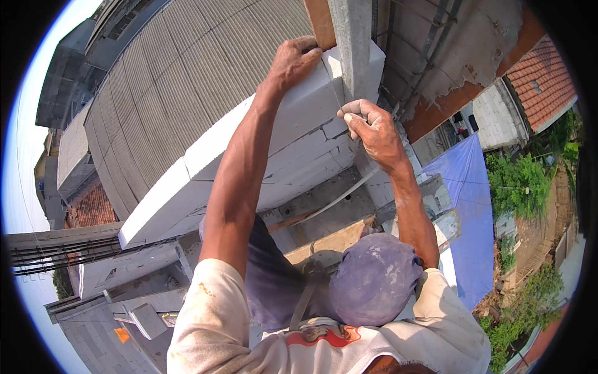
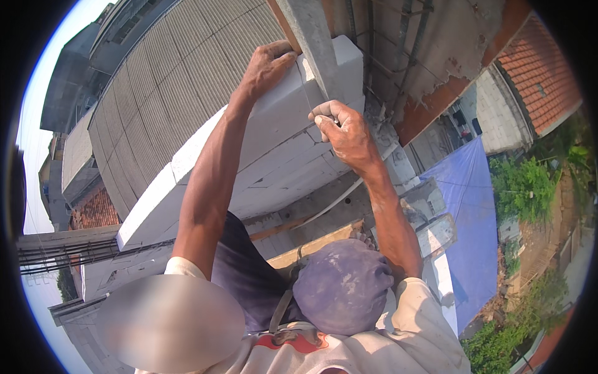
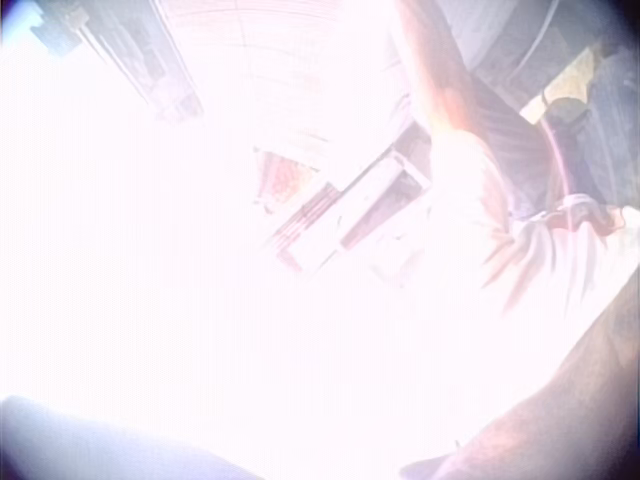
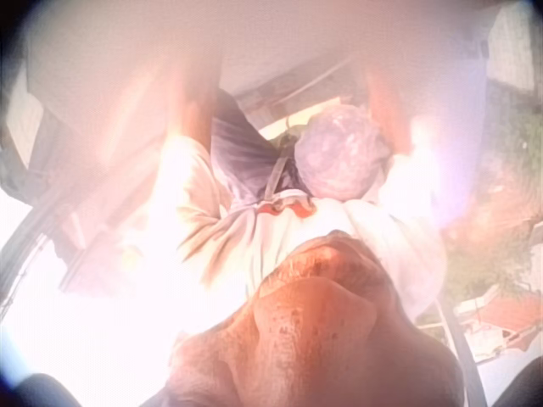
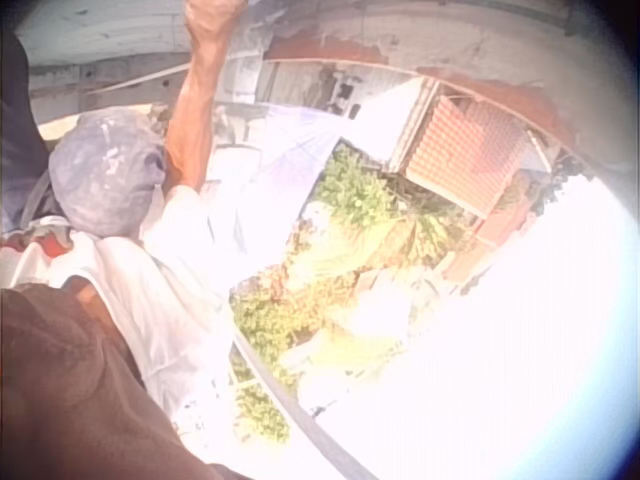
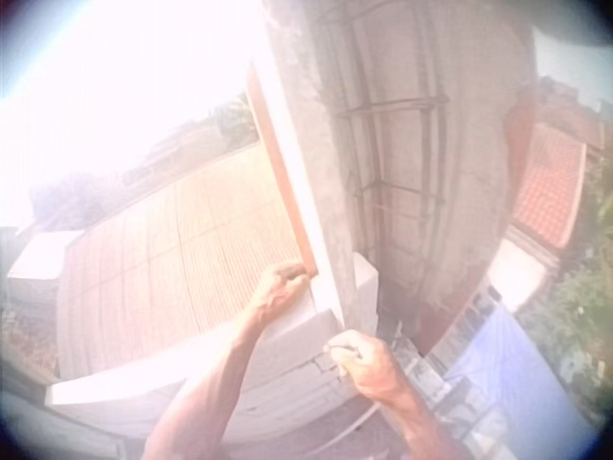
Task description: The person applies mortar to a roof structure using a trowel and places white rectangular tiles into the gaps. They use a hammer to tap the tiles into position and secure them with nails. The person also handles a bucket of mortar and uses a string line for alignment.
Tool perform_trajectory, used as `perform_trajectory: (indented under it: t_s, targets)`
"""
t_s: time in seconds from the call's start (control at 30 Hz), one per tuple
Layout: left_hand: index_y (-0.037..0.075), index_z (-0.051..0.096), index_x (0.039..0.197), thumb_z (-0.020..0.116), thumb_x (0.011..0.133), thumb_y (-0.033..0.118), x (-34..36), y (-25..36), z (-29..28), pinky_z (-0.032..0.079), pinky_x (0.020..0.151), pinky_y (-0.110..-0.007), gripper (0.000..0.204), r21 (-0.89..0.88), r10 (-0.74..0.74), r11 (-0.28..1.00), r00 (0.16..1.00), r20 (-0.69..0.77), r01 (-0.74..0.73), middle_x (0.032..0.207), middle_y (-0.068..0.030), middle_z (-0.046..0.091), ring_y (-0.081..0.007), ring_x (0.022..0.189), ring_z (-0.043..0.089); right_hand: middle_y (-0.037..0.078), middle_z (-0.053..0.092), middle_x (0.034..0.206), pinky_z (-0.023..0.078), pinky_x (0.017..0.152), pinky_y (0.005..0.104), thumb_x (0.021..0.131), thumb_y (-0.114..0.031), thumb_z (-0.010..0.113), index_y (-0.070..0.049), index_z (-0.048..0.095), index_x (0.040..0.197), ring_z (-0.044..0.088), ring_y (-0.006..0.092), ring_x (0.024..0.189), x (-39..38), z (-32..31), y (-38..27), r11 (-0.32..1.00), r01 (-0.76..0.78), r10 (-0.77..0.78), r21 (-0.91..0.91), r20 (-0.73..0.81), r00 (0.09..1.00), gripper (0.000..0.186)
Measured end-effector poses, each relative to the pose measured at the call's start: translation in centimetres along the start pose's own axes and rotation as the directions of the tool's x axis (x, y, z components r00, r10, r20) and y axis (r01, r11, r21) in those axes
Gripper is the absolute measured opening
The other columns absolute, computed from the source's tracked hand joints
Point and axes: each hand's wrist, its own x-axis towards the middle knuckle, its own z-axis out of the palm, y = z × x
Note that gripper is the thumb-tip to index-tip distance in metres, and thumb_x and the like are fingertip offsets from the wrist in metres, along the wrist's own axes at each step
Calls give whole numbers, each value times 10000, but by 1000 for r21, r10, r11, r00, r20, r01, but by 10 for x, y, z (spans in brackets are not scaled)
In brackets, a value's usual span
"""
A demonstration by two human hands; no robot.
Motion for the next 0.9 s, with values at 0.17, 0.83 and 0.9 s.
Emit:
perform_trajectory:
  t_s: [0.17, 0.83, 0.9]
  targets:
    - [-12, 734, 1074, 589, 878, 94, 5, -7, 1, 583, 823, -428, 266, 70, 108, 992, 993, -42, -105, 949, -198, 746, -315, 867, 726, -38, 553, 773, 449, 665, 253, 1049, -171, 577, -16, 696, 1128, 510, 51, 733, -3, -10, 6, 998, 2, -4, 55, 25, 1000, 211]
    - [11, 722, 1038, 741, 939, 188, -119, 72, 51, 535, 788, -323, 204, -604, -594, 628, 804, 34, 491, 895, -85, 714, -178, 855, 674, 74, 679, 1032, 499, 843, 305, 1032, -150, 515, 11, 642, 1275, 605, 138, 944, 8, -19, 9, 997, -64, 68, -44, 96, 993, 318]
    - [15, 712, 1043, 739, 941, 179, -117, 69, 51, 542, 792, -328, 195, -627, -576, 597, 812, 98, 500, 892, -81, 707, -175, 844, 676, 70, 668, 1022, 486, 812, 284, 1023, -144, 468, 35, 602, 1326, 595, 126, 926, 1, -25, 29, 994, 7, -4, 109, -26, 1000, 377]
